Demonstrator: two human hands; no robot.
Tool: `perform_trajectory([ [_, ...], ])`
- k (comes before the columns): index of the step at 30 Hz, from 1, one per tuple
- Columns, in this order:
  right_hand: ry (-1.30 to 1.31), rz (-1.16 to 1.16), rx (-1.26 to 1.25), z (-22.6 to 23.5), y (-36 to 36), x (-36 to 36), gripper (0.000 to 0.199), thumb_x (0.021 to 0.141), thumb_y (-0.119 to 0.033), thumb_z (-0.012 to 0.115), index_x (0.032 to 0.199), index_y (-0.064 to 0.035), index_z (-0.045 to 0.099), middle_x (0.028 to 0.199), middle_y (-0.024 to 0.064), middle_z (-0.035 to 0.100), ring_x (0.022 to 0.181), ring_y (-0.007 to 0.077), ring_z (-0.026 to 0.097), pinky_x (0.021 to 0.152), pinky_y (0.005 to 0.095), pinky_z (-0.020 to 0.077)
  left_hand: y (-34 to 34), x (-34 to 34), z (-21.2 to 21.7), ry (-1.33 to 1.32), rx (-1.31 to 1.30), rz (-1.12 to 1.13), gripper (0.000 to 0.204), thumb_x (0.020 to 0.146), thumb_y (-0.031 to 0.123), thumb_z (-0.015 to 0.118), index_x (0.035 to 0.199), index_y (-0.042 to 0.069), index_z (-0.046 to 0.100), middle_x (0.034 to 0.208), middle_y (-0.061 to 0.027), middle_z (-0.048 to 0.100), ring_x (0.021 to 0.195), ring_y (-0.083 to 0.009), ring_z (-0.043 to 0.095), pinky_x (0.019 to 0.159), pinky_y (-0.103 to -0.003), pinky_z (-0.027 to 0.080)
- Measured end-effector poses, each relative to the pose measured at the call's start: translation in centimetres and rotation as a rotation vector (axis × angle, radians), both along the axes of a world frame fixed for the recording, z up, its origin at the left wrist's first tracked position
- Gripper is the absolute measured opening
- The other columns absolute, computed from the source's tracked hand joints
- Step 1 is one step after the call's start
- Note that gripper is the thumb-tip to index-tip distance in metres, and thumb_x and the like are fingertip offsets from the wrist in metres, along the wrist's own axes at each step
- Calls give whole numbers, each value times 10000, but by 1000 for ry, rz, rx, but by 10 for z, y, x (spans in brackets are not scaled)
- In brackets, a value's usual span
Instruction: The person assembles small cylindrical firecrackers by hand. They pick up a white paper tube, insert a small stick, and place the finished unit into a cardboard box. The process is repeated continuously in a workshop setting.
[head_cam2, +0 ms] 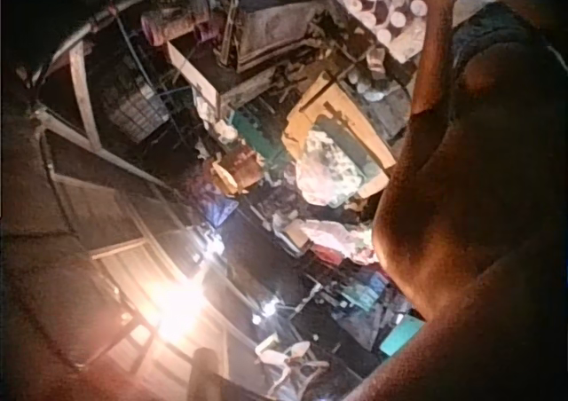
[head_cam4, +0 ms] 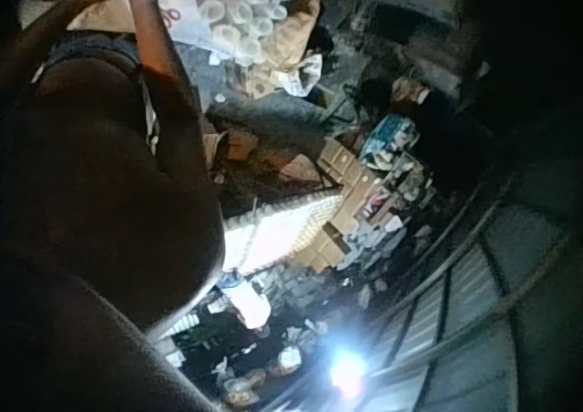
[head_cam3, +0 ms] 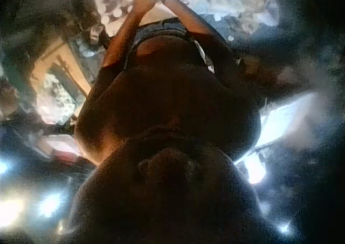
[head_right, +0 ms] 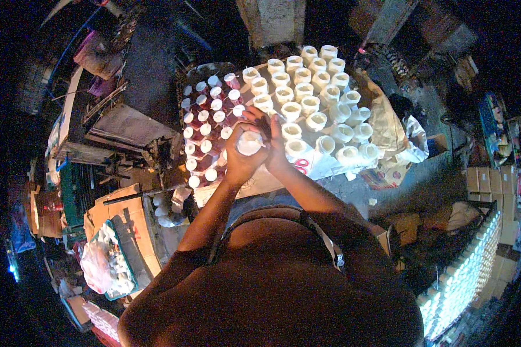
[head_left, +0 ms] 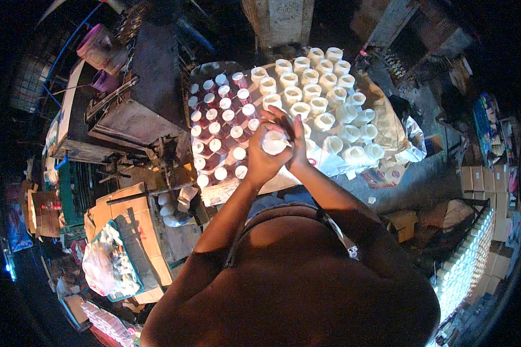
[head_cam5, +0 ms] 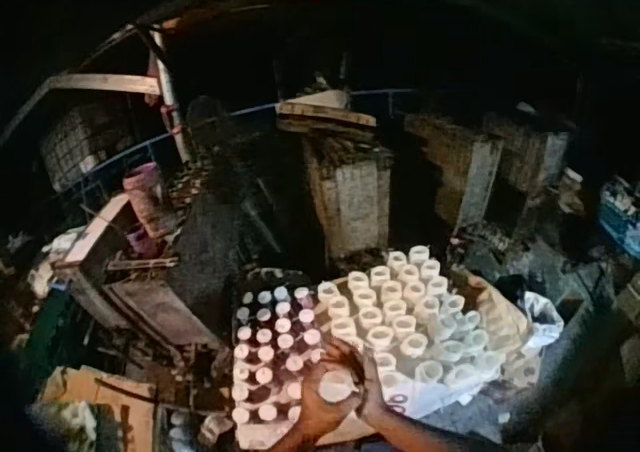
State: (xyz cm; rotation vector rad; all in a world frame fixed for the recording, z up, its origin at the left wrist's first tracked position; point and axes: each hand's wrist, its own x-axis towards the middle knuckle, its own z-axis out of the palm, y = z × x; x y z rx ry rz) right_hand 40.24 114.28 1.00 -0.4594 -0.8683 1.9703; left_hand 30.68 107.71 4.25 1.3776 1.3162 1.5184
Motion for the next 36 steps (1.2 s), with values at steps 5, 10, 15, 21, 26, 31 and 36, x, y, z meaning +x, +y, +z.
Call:
perform_trajectory([
  [5, 36, -69, -25, -3, -10, -15, 770, 1085, -637, 233, 1609, -80, 329, 1597, 97, 427, 1464, 236, 402, 1224, 394, 287, -1, 0, -5, -96, 115, 15, 939, 760, 193, 901, 1511, -3, 374, 1448, -134, 542, 1338, -224, 508, 1132, -372, 393],
  [10, -182, -208, 26, 4, -7, -18, 762, 1104, -592, 207, 1661, -77, 128, 1708, 117, 195, 1565, 241, 186, 1265, 380, 126, 6, -12, -23, -715, -231, -65, 605, 977, 277, 709, 1446, 10, 436, 1397, -130, 582, 1157, -204, 610, 1007, -376, 505],
  [15, -67, -56, 150, 40, 35, 6, 713, 1078, -557, 323, 1576, -47, 348, 1667, 163, 295, 1561, 269, 225, 1275, 418, 49, 28, -9, -31, -1587, -369, 131, 379, 1041, 421, 586, 1088, 44, 591, 945, -116, 651, 970, -307, 679, 948, -477, 559],
  [21, -694, 30, 916, 60, -4, 46, 844, 813, -497, 803, 1494, -96, 507, 1592, 186, 432, 1533, 320, 328, 1255, 484, 214, 12, -22, -30, -1822, -365, -68, 513, 1073, 523, 429, 1237, 65, 592, 1149, -146, 686, 1100, -325, 676, 1019, -478, 543],
  [26, -851, -168, 1231, 79, -5, 35, 667, 724, -365, 904, 1295, -137, 646, 1433, 111, 597, 1450, 302, 459, 1221, 521, 284, 0, -8, -6, -1812, -528, -211, 575, 1080, 553, 371, 1379, 99, 560, 1285, -124, 671, 1167, -288, 657, 1070, -470, 497],
  [31, -802, -97, 920, 68, -3, 22, 404, 756, -196, 899, 1067, -103, 659, 1032, 55, 738, 1093, 190, 694, 1009, 421, 500, -7, -6, -12, -1421, -554, -342, 559, 1077, 503, 368, 1426, 90, 511, 1426, -131, 589, 1276, -289, 586, 1137, -500, 420],
  [36, -493, -214, 684, 145, 1, 34, 464, 812, -65, 856, 1192, -77, 589, 1033, 64, 690, 903, 137, 672, 787, 302, 569, -12, -17, -34, -1707, -651, -86, 556, 1090, 439, 309, 1412, 12, 463, 1474, -178, 541, 1376, -371, 515, 1217, -562, 278],
])
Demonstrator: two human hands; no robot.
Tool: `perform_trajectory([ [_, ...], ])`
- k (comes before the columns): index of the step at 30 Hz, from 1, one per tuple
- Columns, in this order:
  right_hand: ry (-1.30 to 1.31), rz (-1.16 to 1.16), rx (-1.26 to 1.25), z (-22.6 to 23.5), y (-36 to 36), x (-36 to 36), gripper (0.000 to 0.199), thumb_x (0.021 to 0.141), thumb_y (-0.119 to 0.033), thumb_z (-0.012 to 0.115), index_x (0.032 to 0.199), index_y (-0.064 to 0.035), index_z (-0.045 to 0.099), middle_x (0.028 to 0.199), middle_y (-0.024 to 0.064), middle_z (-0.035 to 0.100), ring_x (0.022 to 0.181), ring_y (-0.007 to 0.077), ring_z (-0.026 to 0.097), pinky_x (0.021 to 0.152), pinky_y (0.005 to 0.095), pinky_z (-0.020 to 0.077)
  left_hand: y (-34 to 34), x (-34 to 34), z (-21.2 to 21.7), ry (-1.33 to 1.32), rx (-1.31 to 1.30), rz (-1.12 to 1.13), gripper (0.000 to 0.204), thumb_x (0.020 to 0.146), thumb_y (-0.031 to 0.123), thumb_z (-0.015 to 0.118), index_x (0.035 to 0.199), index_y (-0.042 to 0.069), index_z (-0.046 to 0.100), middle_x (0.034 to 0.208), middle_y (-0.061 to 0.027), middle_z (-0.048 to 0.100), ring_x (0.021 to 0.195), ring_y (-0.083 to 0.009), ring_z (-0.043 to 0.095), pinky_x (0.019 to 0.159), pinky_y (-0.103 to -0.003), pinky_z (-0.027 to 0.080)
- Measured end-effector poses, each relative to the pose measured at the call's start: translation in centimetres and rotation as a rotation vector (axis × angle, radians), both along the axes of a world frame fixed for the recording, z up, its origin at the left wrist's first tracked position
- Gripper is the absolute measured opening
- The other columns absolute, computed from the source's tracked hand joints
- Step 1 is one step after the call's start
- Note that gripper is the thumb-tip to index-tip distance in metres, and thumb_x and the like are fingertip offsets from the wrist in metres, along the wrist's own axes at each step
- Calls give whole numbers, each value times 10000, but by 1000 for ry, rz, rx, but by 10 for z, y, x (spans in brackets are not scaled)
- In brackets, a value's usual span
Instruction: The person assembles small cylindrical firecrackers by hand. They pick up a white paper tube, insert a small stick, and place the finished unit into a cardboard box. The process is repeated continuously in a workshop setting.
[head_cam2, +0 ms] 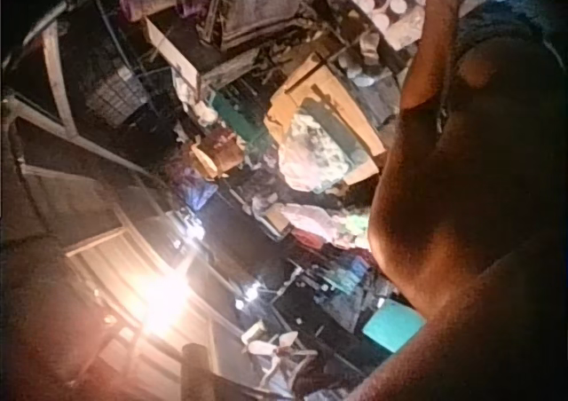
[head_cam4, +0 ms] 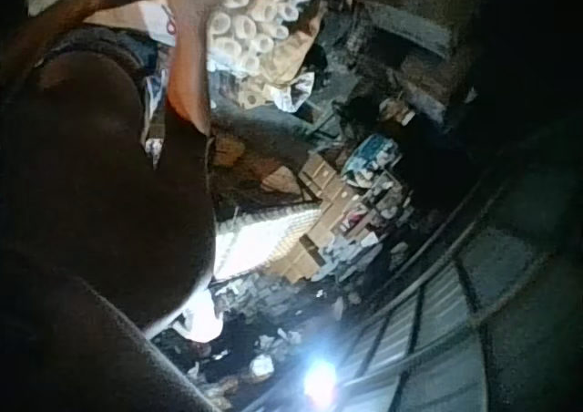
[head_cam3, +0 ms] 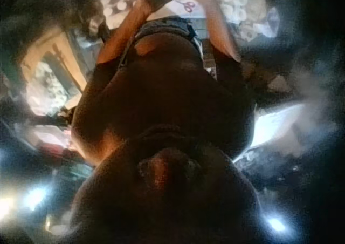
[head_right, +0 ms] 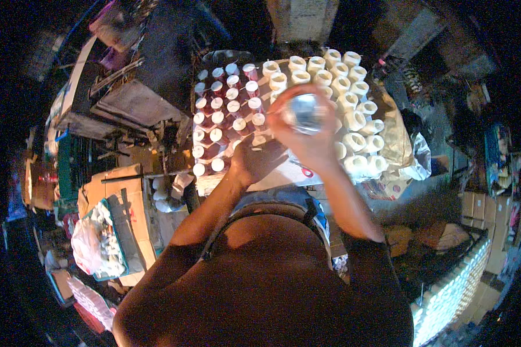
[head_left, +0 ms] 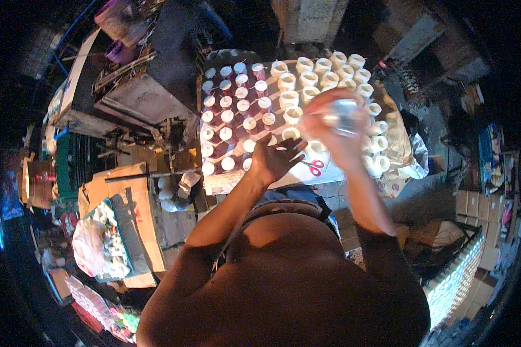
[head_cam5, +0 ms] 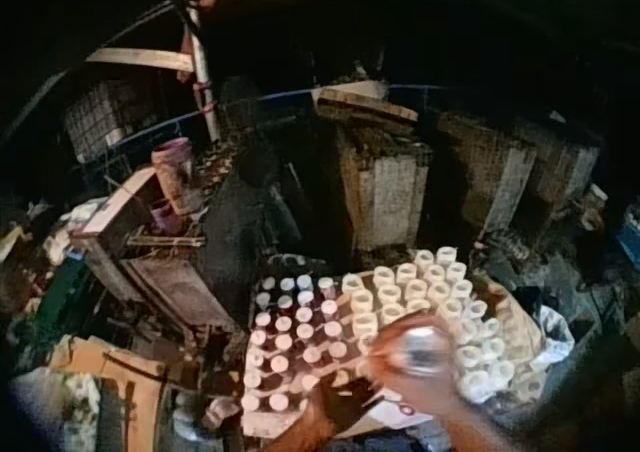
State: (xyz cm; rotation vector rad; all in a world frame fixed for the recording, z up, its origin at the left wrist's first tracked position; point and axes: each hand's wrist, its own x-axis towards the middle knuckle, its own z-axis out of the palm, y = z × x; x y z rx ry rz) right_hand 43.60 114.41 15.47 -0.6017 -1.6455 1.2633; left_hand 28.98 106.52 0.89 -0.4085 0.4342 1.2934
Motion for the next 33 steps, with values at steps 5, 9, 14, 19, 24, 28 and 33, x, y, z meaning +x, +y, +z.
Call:
perform_trajectory([
  [5, -118, -327, 370, -18, 15, 59, 323, 885, -72, 740, 1191, -83, 637, 1169, 91, 659, 1066, 185, 629, 900, 335, 529, 7, -2, 11, -38, 73, 102, 591, 1088, 512, 326, 1386, 23, 471, 1458, -200, 559, 1369, -363, 531, 1201, -572, 327],
  [9, -149, -243, 24, -24, -14, -12, 301, 805, 60, 764, 1049, -46, 620, 1004, 56, 704, 943, 150, 666, 873, 317, 542, 26, 9, 14, 0, 304, 42, 675, 1066, 590, 389, 1490, 65, 398, 1435, -185, 576, 1316, -332, 582, 1100, -545, 480],
  [14, 126, 18, -412, -80, 22, -13, 298, 819, 29, 785, 1056, -51, 622, 943, 49, 701, 878, 133, 691, 800, 304, 561, 24, 18, 28, 461, 467, -46, 612, 1055, 529, 490, 1495, 105, 452, 1513, -96, 521, 1384, -276, 505, 1163, -546, 390],
  [19, 337, 19, -630, -78, 35, -11, 232, 848, -30, 750, 1049, -51, 637, 932, 69, 698, 862, 216, 719, 782, 364, 583, 25, 7, 6, 450, 433, -138, 586, 1017, 455, 631, 1486, 136, 485, 1487, -33, 539, 1379, -211, 487, 1110, -509, 397],
  [24, 370, -30, -609, -73, 48, -5, 227, 851, -39, 740, 1052, -43, 636, 919, 86, 702, 841, 252, 720, 768, 404, 587, 29, 1, -12, 428, 460, -86, 384, 1031, 257, 646, 1369, 88, 579, 1320, -40, 636, 1207, -199, 614, 976, -458, 584],
  [28, 448, -16, -569, -63, 81, 22, 285, 885, -134, 698, 1150, -74, 614, 1004, 116, 676, 977, 297, 690, 895, 466, 569, 28, -9, -14, 442, 397, -100, 403, 1012, 238, 677, 1369, 77, 581, 1324, -40, 636, 1205, -201, 617, 1002, -461, 564],
  [33, 816, 30, -559, 4, 104, 69, 269, 990, -241, 605, 1200, -75, 628, 1184, 137, 677, 1121, 298, 654, 1069, 561, 500, 3, -29, -29, 479, 229, -34, 484, 1017, 376, 656, 1382, 75, 557, 1307, -75, 636, 1155, -239, 647, 1039, -427, 546],
])
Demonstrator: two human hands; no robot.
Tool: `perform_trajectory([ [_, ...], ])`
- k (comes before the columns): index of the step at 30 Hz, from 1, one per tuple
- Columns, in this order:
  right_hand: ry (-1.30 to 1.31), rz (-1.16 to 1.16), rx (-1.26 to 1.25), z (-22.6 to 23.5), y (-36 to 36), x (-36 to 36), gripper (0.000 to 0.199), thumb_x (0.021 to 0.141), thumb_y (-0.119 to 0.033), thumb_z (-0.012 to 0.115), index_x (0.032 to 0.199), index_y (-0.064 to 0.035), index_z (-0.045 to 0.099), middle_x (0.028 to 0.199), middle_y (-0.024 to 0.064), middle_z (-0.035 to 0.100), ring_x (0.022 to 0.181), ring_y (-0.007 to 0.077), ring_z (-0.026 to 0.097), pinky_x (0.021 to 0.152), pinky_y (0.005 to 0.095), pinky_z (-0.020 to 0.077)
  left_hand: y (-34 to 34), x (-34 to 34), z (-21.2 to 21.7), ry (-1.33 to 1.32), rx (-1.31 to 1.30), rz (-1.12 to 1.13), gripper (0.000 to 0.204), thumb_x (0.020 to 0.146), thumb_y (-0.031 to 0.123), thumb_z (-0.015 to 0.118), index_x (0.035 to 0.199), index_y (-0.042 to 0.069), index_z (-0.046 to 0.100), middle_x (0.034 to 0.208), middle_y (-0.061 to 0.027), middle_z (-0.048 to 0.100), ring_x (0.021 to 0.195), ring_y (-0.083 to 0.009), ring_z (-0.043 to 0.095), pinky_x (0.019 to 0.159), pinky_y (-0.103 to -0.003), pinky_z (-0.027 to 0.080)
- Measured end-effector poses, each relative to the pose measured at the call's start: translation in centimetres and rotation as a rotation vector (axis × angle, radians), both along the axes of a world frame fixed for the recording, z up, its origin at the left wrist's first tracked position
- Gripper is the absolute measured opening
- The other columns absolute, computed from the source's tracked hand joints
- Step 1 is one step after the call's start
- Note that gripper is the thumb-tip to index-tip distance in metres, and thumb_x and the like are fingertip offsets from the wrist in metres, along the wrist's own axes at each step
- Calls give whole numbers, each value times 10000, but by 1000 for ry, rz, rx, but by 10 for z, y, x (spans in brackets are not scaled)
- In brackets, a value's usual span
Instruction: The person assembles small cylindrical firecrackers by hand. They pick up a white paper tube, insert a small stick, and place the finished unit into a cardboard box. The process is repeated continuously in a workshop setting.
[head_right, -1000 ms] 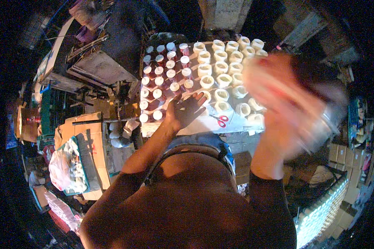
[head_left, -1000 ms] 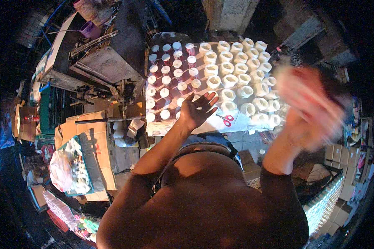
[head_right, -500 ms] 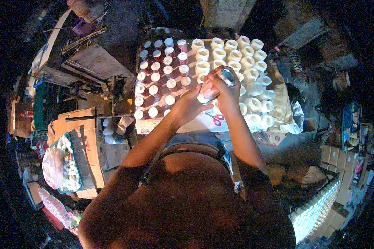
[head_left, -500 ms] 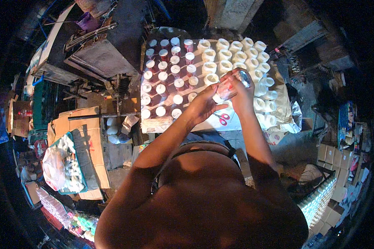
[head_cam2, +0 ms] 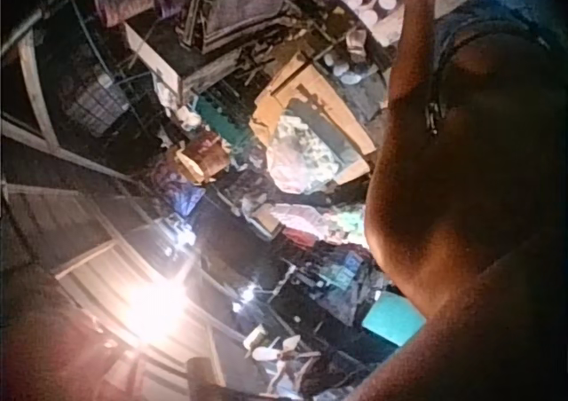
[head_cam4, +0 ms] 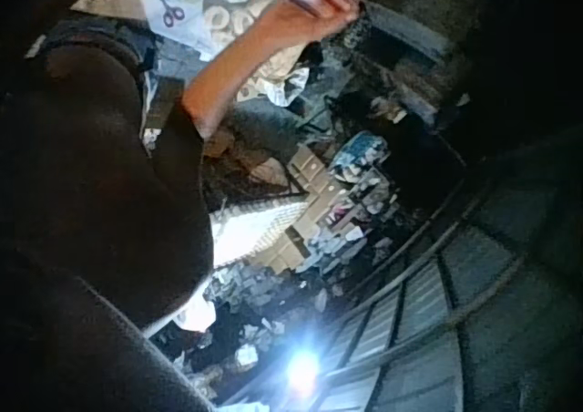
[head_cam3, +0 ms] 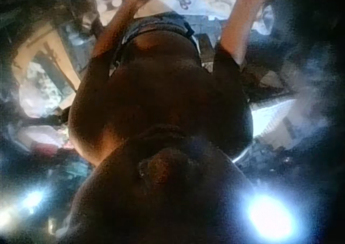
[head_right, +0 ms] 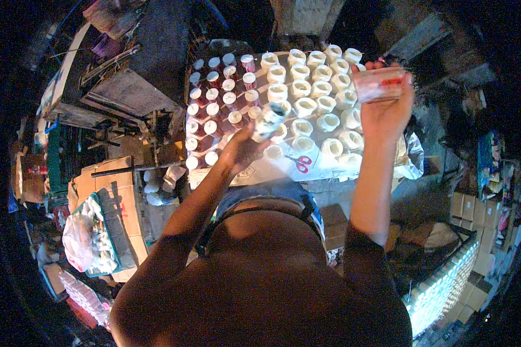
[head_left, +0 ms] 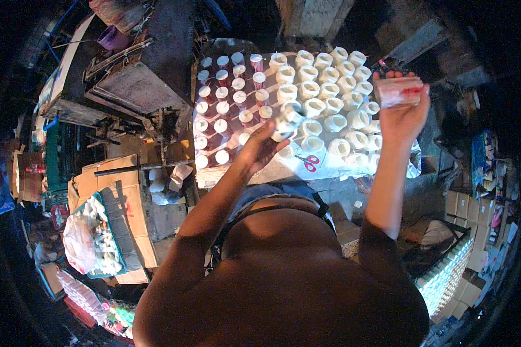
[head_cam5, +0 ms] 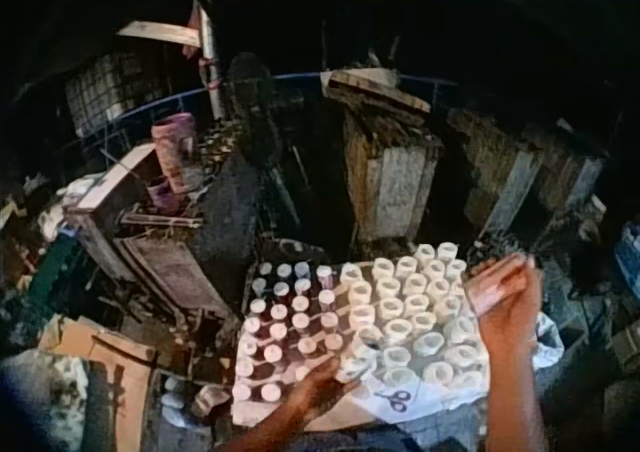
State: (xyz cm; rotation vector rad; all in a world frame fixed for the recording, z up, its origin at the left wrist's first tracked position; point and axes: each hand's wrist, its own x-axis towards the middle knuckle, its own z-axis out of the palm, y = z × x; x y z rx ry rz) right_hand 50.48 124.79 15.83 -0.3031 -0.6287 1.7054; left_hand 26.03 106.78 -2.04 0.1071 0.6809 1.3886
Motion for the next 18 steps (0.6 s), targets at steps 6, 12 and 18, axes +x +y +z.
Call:
perform_trajectory([
  [6, -730, 555, 27, -109, -66, 15, 373, 970, -154, 601, 1332, -64, 606, 1211, 57, 655, 1098, 141, 610, 951, 304, 500, -28, -33, -10, -92, 10, 32, 529, 1006, 438, 654, 1368, 65, 551, 1215, -115, 666, 1106, -290, 666, 976, -462, 576],
  [12, -1404, 803, 175, -206, -131, -30, 623, 871, -361, 794, 1317, 18, 580, 1084, 121, 714, 971, 200, 679, 844, 333, 531, -33, -44, -8, 403, 88, -4, 470, 960, 213, 738, 1363, 58, 552, 1268, -97, 671, 1169, -256, 648, 1046, -435, 509],
  [18, -1778, 467, 1001, -216, -155, -88, 477, 819, -206, 714, 1254, -40, 611, 1034, 169, 698, 967, 368, 681, 810, 486, 547, -45, -44, -21, 665, 108, 33, 511, 890, 59, 796, 1344, 45, 564, 1258, -55, 673, 1181, -180, 623, 1041, -335, 464],
])
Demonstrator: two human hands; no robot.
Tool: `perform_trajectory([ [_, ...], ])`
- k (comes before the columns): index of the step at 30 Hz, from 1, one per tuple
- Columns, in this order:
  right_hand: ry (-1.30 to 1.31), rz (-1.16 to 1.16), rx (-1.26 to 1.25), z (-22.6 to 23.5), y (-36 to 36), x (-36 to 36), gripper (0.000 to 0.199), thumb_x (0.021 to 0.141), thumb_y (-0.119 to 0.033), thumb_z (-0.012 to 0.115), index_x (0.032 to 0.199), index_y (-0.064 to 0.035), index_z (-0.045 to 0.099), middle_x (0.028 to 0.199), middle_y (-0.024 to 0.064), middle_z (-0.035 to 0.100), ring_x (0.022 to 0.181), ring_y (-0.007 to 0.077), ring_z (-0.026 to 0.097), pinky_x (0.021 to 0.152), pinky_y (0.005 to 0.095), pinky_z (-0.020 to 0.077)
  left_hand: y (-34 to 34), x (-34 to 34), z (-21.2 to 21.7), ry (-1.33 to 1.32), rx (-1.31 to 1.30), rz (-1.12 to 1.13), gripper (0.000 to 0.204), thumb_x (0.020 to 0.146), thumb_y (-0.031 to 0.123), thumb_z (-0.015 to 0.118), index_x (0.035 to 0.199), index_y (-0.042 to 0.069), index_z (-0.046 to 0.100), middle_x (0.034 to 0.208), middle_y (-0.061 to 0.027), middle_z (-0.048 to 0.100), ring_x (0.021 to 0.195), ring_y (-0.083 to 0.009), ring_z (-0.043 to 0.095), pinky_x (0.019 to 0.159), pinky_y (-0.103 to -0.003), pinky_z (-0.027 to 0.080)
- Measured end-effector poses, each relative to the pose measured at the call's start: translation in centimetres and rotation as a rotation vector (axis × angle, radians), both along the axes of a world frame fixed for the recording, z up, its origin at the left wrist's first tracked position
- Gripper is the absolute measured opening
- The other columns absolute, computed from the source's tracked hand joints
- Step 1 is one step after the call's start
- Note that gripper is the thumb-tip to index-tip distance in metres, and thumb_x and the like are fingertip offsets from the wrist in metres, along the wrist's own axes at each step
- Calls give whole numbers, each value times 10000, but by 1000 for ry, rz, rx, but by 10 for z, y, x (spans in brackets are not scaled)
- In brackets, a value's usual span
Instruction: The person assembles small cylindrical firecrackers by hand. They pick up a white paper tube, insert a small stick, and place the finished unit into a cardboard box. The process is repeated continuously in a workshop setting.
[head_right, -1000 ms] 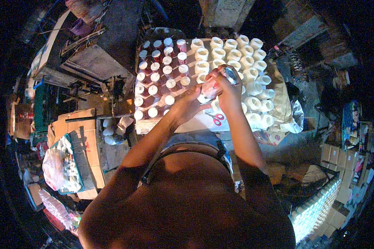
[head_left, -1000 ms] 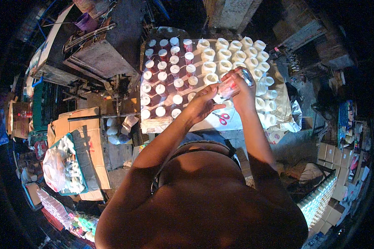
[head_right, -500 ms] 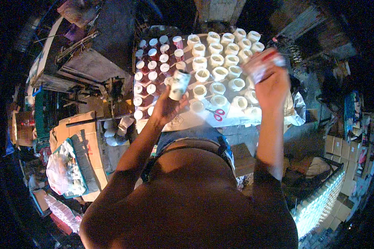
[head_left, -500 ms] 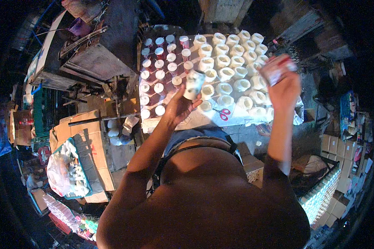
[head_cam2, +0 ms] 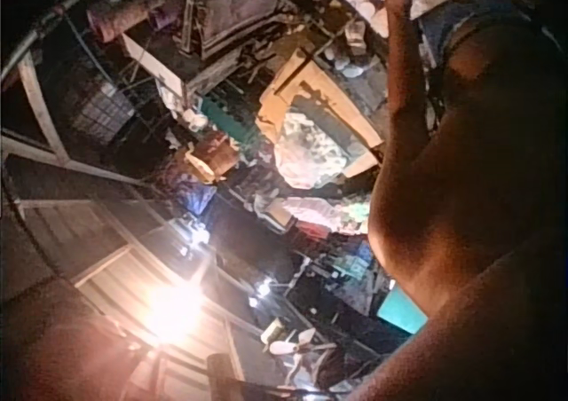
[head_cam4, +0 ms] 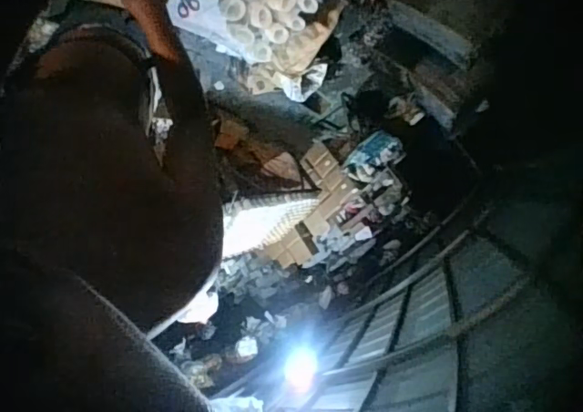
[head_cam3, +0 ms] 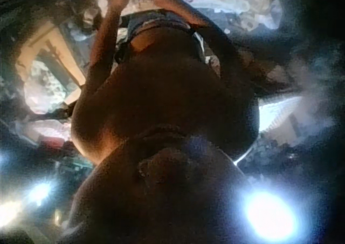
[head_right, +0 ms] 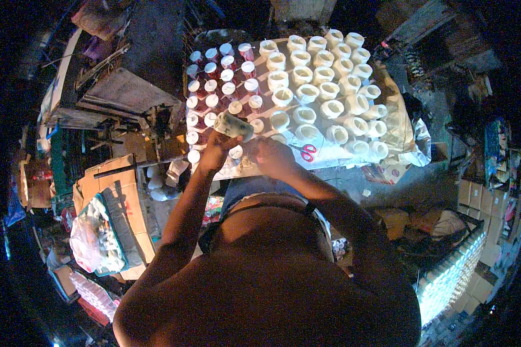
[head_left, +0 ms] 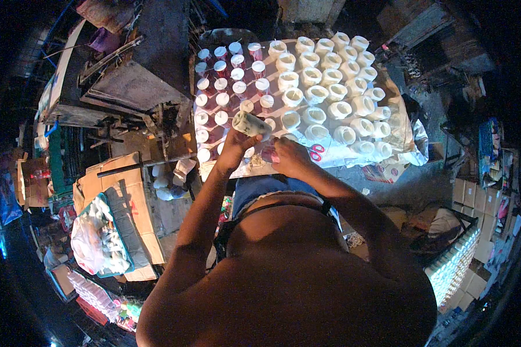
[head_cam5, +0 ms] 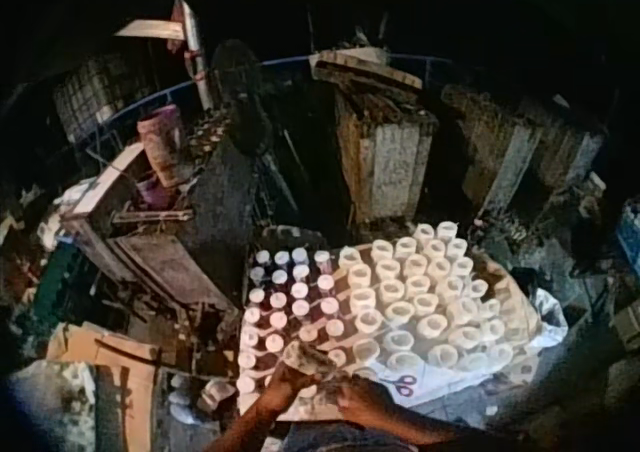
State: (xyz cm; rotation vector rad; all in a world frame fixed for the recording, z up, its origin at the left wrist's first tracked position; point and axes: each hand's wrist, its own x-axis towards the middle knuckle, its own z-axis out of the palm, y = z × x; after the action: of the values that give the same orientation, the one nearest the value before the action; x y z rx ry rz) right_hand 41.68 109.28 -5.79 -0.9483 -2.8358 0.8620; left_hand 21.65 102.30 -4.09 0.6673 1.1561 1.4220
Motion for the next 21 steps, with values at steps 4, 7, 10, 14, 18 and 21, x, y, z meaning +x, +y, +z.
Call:
perform_trajectory([
  [4, 4, 188, 297, -32, 5, -23, 465, 864, -125, 610, 1324, -70, 577, 1096, 143, 653, 933, 347, 646, 768, 499, 527, -2, -2, 6, 113, 37, 7, 557, 870, 2, 800, 1357, 46, 536, 1262, -54, 662, 1178, -175, 621, 1046, -350, 479],
  [7, 88, 254, 432, -57, 4, -27, 410, 901, -134, 587, 1307, -74, 591, 1126, 139, 653, 1023, 335, 640, 875, 494, 506, -5, -2, 3, 210, 58, 57, 583, 864, 13, 813, 1369, 43, 523, 1248, -52, 659, 1167, -168, 620, 1034, -352, 493],
  [10, 176, 282, 497, -94, 6, -28, 350, 908, -171, 610, 1243, -74, 626, 1159, 137, 662, 1132, 329, 606, 973, 496, 453, -3, -1, 2, 375, 105, 44, 590, 867, 34, 818, 1374, 43, 518, 1246, -61, 652, 1163, -171, 622, 1023, -347, 496],
  [14, 26, 326, 358, -89, 16, -29, 337, 938, -153, 561, 1263, -80, 610, 1159, 138, 653, 1134, 324, 613, 989, 496, 461, 0, 2, 4, 456, 97, -12, 576, 870, 35, 816, 1363, 41, 518, 1223, -69, 643, 1164, -178, 625, 1013, -343, 502],
  [18, 154, 137, 252, -25, 27, -17, 369, 903, -203, 626, 1230, -32, 615, 1105, 179, 683, 1090, 371, 644, 929, 517, 502, -1, 7, -10, 424, 122, -36, 574, 889, 46, 803, 1377, 41, 500, 1218, -71, 629, 1164, -184, 630, 978, -343, 525],
  [21, 27, -92, -54, 25, 41, 17, 531, 854, -263, 709, 1290, 5, 567, 1264, 255, 619, 1132, 424, 625, 945, 515, 509, 4, 17, -8, 439, 88, -110, 585, 910, 57, 783, 1408, 45, 477, 1234, -77, 615, 1142, -198, 638, 972, -350, 537],
])
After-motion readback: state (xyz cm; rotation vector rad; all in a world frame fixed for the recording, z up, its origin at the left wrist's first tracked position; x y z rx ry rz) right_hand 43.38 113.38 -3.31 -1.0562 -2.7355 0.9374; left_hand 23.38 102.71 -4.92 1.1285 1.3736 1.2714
